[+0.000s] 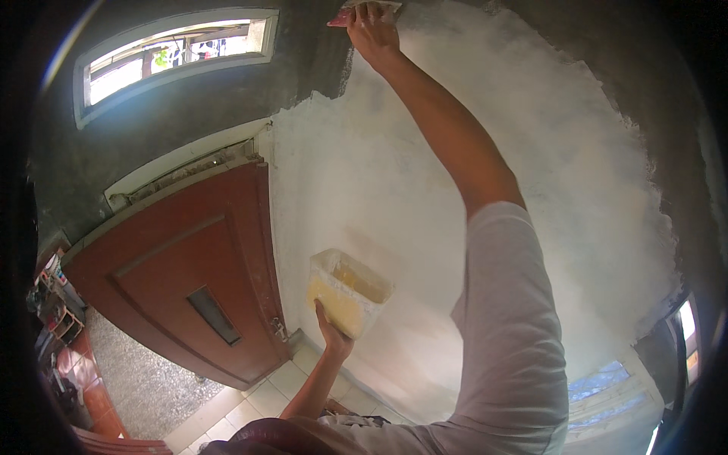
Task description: The person applies plaster to an indoor wall and ceiling corner using a red hand spreader, repeatedly dipping the spreader into a plastic container of white plaster material.
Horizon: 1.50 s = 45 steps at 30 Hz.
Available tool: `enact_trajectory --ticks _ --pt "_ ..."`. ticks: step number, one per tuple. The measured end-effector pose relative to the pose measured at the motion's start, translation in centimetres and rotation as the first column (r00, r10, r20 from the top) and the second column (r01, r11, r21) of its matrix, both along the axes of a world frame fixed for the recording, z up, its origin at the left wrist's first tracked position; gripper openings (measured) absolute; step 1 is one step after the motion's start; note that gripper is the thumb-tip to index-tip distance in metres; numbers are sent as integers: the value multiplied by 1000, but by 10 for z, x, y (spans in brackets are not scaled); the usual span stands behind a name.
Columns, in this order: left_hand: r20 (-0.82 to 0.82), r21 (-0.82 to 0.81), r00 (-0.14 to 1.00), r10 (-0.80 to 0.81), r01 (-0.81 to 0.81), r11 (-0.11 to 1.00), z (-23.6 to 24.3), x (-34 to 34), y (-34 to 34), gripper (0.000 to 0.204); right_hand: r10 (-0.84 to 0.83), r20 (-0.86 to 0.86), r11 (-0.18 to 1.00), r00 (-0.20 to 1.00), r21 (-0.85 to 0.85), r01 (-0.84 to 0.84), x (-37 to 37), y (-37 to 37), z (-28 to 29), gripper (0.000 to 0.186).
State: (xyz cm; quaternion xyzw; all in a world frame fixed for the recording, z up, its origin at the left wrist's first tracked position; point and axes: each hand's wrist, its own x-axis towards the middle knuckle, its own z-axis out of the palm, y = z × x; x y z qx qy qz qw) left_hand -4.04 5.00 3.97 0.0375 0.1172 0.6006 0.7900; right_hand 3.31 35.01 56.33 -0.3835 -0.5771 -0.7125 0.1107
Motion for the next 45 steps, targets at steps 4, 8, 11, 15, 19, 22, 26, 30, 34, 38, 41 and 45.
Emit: enact_trajectory --ticks 4,8,11,15,19,22,26,30,34,38,41,45 --pt "-65 -36 998 18 -20 999 -12 2 -5 73 173 -46 972 984 168 -163 47 61 -70 40" --pt "-22 -29 999 24 -24 999 -26 -9 -7 78 60 128 975 990 -218 -31 41 36 -221 50" --pt "-48 -31 998 40 -42 999 -28 -12 -5 77 94 265 724 960 -680 116 34 -4 -254 44" --pt "2 -28 1000 22 -22 999 -37 -16 -5 76 236 133 887 963 -434 -158 6 -14 -168 68" --pt "22 -20 1000 13 -13 1000 -36 -14 -5 75 156 -85 988 984 8 -156 9 11 0 35" --pt "24 -40 1000 -18 19 999 -25 -7 -7 76 96 -142 995 985 41 -91 52 44 15 35" --pt "11 -18 1000 18 -17 1000 -26 -11 -7 77 89 332 992 939 -113 -54 79 54 -118 34" --pt "-43 -50 999 31 -34 998 -40 -38 -12 78 248 272 878 930 -469 -97 64 -29 -301 36" --pt "-148 -78 973 177 -190 979 -53 -60 -18 81 -101 -363 410 926 -864 -294 39 -114 -361 58" --pt "-78 55 996 37 -32 998 -44 -65 -21 78 -150 -979 307 -139 87 -948 73 -201 -377 19" --pt "-172 63 977 124 -114 991 -62 -76 -23 77 -340 -813 396 -472 332 -856 50 -277 -384 19" --pt "-287 116 951 116 -86 990 -49 -65 -30 75 -483 -670 438 -564 373 -818 60 -355 -396 14"
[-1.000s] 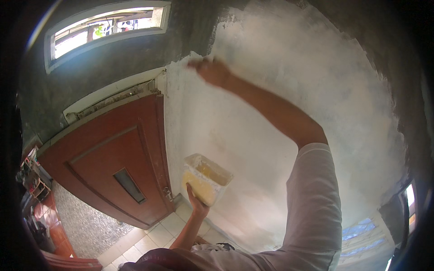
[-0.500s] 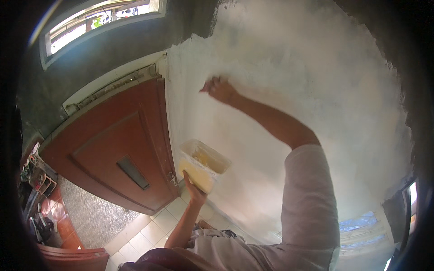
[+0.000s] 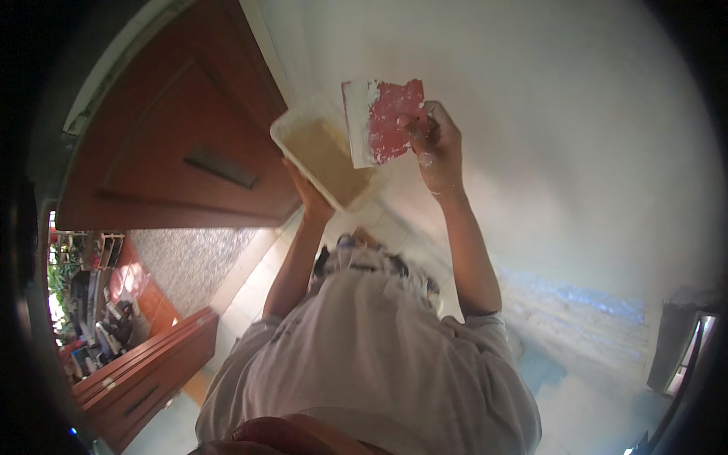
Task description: The person applies plaster to an indoor wall and ceiling corner using a red hand spreader, repeatedly dipping the spreader into a plastic container of white plaster material.
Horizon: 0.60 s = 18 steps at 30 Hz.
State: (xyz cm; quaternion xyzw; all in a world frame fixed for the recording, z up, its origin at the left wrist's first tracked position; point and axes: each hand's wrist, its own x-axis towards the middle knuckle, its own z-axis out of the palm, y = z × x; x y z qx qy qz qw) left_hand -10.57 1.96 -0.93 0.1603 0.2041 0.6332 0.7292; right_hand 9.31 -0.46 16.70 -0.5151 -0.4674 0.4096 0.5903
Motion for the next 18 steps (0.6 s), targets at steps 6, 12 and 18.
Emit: enact_trajectory --ticks 6,12,18 --pt "-117 94 993 -23 34 995 -51 28 -14 74 0 601 1000 799 8 -7 -6 -64 -1 22" --pt "-29 190 956 -291 291 938 -49 50 -39 68 -25 625 1000 780 1 31 0 -80 -25 26" --pt "173 70 926 -337 329 942 -38 78 -55 78 -50 615 999 787 16 51 19 -90 -38 25"
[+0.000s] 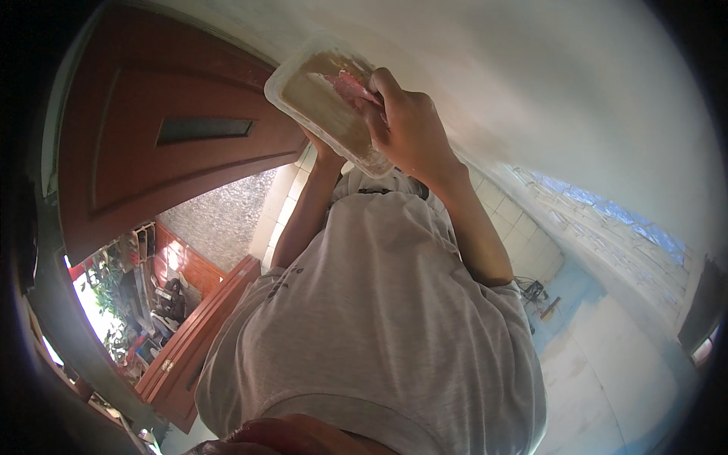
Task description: The person applies plaster to an indoor wall and ceiling corner using a red hand spreader, repeatedly dipping the spreader into a plastic container of white plaster material.
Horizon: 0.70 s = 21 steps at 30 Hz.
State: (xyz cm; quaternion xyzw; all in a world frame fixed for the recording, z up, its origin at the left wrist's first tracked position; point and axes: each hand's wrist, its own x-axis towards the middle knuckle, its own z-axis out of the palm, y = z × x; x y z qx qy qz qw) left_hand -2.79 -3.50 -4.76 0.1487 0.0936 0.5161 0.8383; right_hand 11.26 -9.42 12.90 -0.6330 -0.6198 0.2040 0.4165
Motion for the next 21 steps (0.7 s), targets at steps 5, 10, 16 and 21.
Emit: enact_trajectory --ticks 5,10,16,21 --pt "-459 192 858 231 -158 969 38 11 -6 82 -61 -144 995 988 -86 49 18 -10 13 26" --pt "-306 -152 952 -19 -29 988 25 7 -5 81 -133 -253 985 958 73 156 36 -25 3 24" --pt "-162 -249 971 -174 130 960 34 9 -9 78 70 -610 996 789 86 -21 64 -38 0 29" --pt "-204 -226 952 -227 180 957 40 12 -9 71 -93 -738 962 668 106 251 50 -36 -1 26"
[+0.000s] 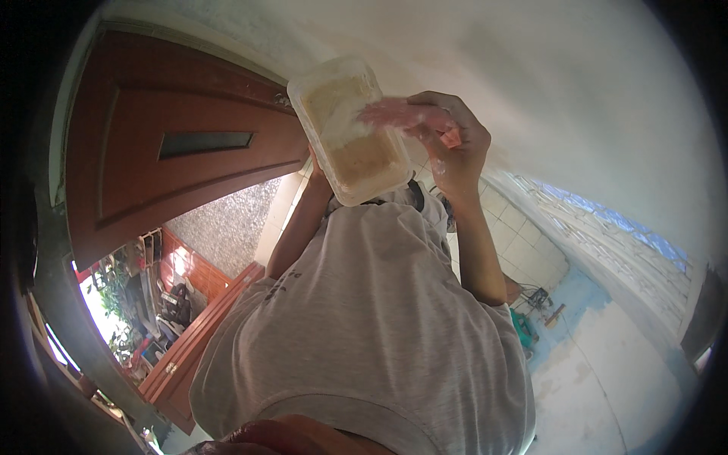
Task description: The person applies plaster to an indoor wall and ceiling corner using a red hand spreader, repeatedly dipping the spreader into a plastic container of white plaster material.
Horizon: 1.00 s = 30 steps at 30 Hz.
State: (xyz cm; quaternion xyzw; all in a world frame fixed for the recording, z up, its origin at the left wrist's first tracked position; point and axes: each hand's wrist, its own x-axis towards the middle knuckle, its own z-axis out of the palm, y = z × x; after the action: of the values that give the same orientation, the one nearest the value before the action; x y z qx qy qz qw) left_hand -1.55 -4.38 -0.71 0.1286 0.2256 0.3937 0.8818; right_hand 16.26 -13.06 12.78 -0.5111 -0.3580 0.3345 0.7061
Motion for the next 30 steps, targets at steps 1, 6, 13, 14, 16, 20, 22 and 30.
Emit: enact_trajectory --ticks 1,6,13,14,16,20,22,30 --pt "52 22 999 0 -1 1000 -1 2 1 67 -2 1 1000 1000 0 2 2 -2 -2 26" --pt "-12 211 999 -35 37 977 -47 -7 15 59 -92 -266 995 960 -68 77 19 -10 -10 1" --pt "-70 158 957 -280 288 944 -37 -41 16 68 71 -351 997 934 -2 -77 36 -9 -6 20" --pt "-73 153 942 -327 334 930 -34 -41 20 70 96 -387 995 917 10 -100 39 -9 -3 24" --pt "-84 143 911 -403 411 900 -33 -41 24 72 85 -364 993 928 -41 -107 45 -9 -2 34" --pt "-166 144 844 -510 532 834 -32 -38 26 78 220 -286 975 932 37 -219 49 -5 2 47" --pt "-194 150 817 -543 572 807 -32 -34 28 81 179 -332 983 926 19 -183 53 -2 1 46" --pt "-193 149 813 -549 577 803 -32 -26 20 92 120 -482 991 868 10 -132 46 5 -9 36"
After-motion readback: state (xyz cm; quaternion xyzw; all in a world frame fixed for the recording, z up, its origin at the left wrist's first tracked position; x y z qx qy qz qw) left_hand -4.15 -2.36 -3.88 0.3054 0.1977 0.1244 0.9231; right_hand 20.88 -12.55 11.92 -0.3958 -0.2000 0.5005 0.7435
